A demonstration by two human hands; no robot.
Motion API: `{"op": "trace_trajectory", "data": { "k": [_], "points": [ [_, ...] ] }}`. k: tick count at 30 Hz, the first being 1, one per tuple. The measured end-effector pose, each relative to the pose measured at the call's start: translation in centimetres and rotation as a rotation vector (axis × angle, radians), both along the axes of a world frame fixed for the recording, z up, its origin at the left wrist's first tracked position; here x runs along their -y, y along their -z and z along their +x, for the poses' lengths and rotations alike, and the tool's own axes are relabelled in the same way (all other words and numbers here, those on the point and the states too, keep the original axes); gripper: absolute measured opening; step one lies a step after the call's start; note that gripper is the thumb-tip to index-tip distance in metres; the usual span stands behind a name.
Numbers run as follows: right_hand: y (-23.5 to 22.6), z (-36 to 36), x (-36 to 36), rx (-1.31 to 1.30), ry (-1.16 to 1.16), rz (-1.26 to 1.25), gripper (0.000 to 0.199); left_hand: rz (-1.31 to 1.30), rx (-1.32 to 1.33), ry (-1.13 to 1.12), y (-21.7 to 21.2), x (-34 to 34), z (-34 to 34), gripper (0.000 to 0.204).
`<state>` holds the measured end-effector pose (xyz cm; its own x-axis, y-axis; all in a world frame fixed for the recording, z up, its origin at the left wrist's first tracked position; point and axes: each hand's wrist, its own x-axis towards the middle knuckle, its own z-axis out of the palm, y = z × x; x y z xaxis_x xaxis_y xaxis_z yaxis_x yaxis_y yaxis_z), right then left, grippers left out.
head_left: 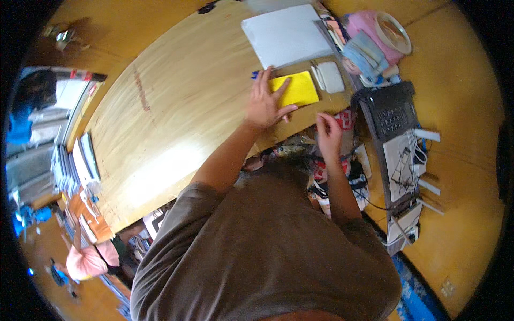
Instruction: The person bundles packaged shirts together with a thin cord, tying a knot to secure them, and then writes on a small slip of paper at a table.
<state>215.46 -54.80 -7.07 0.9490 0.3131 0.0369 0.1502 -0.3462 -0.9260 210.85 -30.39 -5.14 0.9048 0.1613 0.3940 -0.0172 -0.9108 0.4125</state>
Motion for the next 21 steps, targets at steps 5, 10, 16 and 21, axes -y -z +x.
{"op": "trace_trajectory", "data": {
  "k": [5,10,16,21],
  "points": [
    [-1.8,-4.0,1.2,-0.004,-0.174,-0.047,0.023,-0.221,0.144,-0.136,-5.1,-1.1,-6.3,0.07],
    [0.7,-10.5,-2.7,0.057,-0.771,-0.109,0.014,-0.274,0.096,0.138,-5.0,-3.5,-21.2,0.012],
    [-3.9,-17.4,-16.0,-0.848,-1.303,-0.163,0.023,-0.541,0.118,-0.516,-3.1,0.7,-42.8,0.007],
    [-6.3,-26.5,-27.4,-0.504,-1.541,-0.365,0.021,-0.595,0.357,-1.195,-1.4,5.3,-56.5,0.015]
  ]
}}
